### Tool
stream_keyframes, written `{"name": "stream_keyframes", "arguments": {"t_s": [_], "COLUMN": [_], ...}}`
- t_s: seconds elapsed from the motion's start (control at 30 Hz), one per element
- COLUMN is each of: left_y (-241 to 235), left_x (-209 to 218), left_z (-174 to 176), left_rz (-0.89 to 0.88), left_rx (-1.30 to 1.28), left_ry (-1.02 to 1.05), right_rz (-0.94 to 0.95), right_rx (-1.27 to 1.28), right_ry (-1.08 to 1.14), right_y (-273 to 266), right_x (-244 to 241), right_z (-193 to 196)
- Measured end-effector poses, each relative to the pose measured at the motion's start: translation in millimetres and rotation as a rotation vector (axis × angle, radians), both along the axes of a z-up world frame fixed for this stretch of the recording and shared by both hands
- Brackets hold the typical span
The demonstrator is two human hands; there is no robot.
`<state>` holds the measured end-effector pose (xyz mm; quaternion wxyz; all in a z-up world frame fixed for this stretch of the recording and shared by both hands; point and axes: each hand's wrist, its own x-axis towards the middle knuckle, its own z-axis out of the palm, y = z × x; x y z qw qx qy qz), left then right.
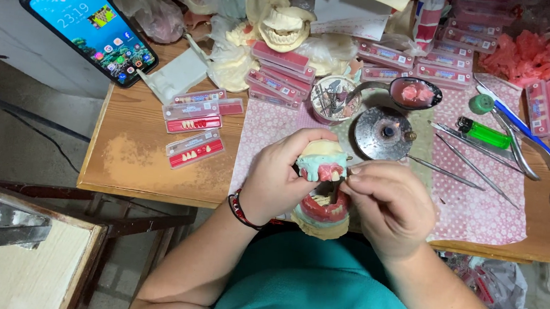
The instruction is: Modeling and adjusting a dental prosthesis on a plaster cast using hand tools
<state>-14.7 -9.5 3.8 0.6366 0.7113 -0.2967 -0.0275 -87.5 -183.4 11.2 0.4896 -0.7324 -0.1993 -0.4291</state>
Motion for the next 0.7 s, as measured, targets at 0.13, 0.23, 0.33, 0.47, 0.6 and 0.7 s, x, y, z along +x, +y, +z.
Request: {"name": "stream_keyframes", "arguments": {"t_s": [0.13,0.23,0.33,0.47,0.6,0.7], "left_y": [0.4,0.6,1.4,2.5,1.8,2.3], "left_x": [-1.3,-1.0,-0.8,-0.2,0.4,0.0], "left_z": [3.0,2.2,1.3,-0.6,-1.7,0.4], "left_rz": [0.007,0.009,0.014,0.006,0.0,0.0], "left_rx": [0.006,-0.004,-0.01,-0.011,-0.009,-0.004], "left_ry": [0.007,-0.024,-0.038,-0.045,-0.052,-0.044], "right_rz": [-0.01,-0.022,-0.038,-0.092,-0.145,-0.134], "right_rx": [-0.062,-0.097,-0.113,-0.169,-0.223,-0.228], "right_ry": [-0.024,-0.049,-0.07,-0.101,-0.098,-0.09], "right_y": [-0.8,0.6,3.0,7.7,9.2,9.2], "right_x": [0.3,1.4,2.3,2.9,-0.3,-1.1], "right_z": [-3.1,-3.1,-1.5,1.3,3.1,6.7]}}
